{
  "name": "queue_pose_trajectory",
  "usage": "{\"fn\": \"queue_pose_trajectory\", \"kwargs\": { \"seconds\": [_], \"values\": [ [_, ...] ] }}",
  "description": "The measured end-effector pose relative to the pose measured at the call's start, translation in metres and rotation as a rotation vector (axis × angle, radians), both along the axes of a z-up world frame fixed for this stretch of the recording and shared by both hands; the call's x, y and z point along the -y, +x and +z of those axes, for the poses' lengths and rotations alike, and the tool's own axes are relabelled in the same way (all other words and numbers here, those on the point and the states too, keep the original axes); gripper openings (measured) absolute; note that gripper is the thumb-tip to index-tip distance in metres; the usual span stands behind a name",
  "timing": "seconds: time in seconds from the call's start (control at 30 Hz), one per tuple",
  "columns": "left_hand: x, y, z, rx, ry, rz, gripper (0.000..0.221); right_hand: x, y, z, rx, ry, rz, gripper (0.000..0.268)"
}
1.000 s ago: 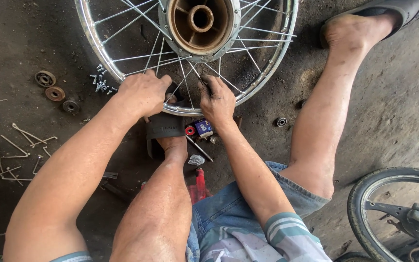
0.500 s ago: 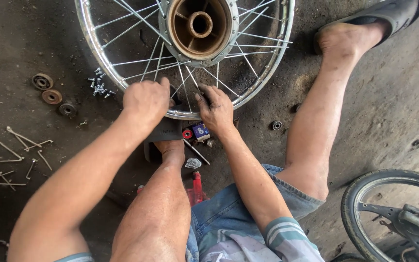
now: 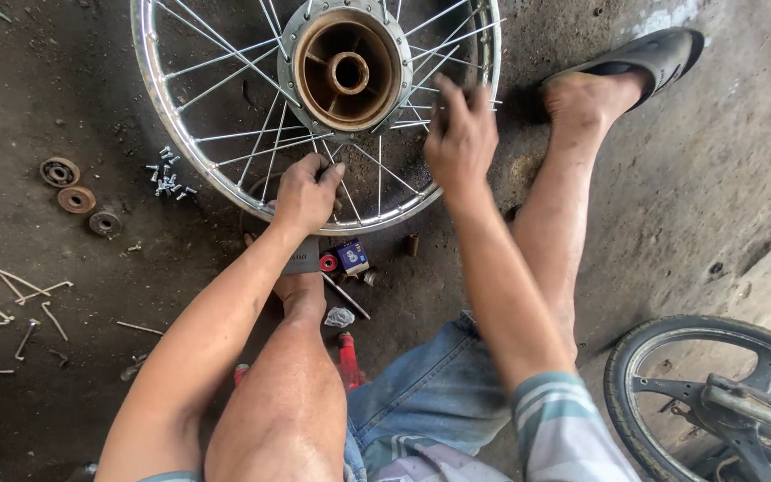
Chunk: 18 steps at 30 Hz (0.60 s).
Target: The person is assembling or repairing a motorcycle wheel by manually threading spokes into the hub and rim.
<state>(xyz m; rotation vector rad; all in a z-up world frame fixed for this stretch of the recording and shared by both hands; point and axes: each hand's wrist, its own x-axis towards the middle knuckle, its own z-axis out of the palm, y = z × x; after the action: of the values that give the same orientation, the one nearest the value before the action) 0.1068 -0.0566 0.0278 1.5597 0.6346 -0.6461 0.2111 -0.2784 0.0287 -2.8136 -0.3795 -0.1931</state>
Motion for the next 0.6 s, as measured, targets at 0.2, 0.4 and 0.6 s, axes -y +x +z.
{"fn": "queue_pose_trajectory", "kwargs": {
  "seconds": [0.2, 0.4, 0.6],
  "values": [
    [-0.003, 0.006, 0.009, -0.043, -0.052, 0.025, 0.019, 0.028, 0.064, -0.010, 0.095, -0.497, 0.340, 0.002],
    [-0.001, -0.002, -0.016, -0.013, -0.084, 0.093, 0.025, 0.062, -0.005, 0.016, -0.048, -0.372, 0.312, 0.021],
    [-0.013, 0.002, -0.057, 0.015, -0.136, 0.046, 0.022, -0.028, -0.115, 0.026, -0.838, 0.323, -0.038, 0.021]
  ]
}}
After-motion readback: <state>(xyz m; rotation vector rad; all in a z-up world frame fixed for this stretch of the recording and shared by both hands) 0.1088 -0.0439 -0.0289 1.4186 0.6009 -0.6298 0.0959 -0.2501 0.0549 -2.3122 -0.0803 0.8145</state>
